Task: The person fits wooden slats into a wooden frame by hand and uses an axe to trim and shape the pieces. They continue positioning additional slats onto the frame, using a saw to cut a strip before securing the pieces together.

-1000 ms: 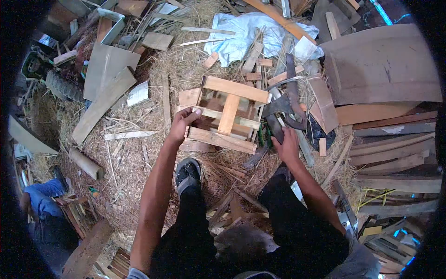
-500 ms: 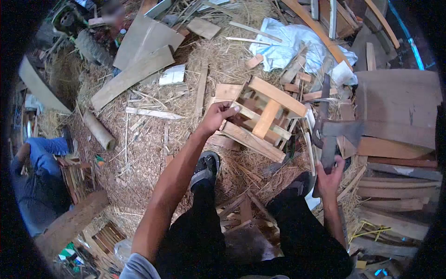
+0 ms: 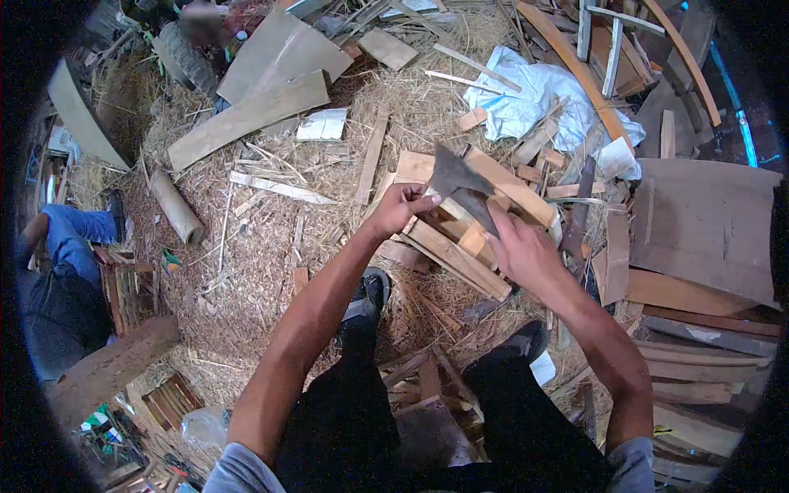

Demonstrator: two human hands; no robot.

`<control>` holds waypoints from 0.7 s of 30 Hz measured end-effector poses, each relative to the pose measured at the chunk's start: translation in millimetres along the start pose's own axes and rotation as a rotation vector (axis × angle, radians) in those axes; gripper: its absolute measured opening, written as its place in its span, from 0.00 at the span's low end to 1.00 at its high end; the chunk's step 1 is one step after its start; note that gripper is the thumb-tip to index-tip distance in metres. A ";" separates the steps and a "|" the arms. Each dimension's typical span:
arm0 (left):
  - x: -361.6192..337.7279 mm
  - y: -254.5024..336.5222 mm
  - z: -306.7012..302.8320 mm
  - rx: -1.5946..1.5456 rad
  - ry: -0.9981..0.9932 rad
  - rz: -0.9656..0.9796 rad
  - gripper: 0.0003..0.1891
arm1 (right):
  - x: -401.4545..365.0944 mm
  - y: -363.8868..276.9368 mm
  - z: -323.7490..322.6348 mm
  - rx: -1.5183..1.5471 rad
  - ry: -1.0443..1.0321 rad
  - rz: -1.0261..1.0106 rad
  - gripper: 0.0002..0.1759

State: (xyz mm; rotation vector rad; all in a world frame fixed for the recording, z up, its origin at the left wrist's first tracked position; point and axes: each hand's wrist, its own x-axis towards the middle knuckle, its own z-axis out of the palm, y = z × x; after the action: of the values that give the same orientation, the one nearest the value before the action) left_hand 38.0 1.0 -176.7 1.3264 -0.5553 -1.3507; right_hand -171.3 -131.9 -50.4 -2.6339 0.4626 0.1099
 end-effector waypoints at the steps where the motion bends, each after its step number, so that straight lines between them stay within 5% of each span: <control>1: 0.5 -0.7 -0.4 -0.021 0.009 0.009 0.11 | 5.6 -1.0 -5.5 -0.019 -0.078 0.032 0.27; 11: 2.7 -5.7 0.4 -0.020 -0.002 0.027 0.12 | 16.3 -2.7 -15.1 -0.171 -0.191 0.037 0.27; 14: -1.7 2.0 1.6 -0.006 -0.018 0.015 0.12 | 14.2 -2.6 -14.0 -0.153 -0.080 -0.021 0.26; 17: 3.4 -11.0 -5.3 0.016 -0.010 0.042 0.12 | 17.1 -0.7 -11.1 -0.226 -0.249 0.040 0.27; 21: 1.8 -4.5 -0.3 -0.026 -0.018 0.022 0.12 | 14.7 -1.4 -13.1 -0.177 -0.096 -0.033 0.26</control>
State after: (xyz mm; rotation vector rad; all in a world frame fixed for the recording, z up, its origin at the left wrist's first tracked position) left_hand 37.1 0.8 -181.5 1.2850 -0.5607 -1.3488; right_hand -157.1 -141.1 -40.5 -2.7927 0.3935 0.2769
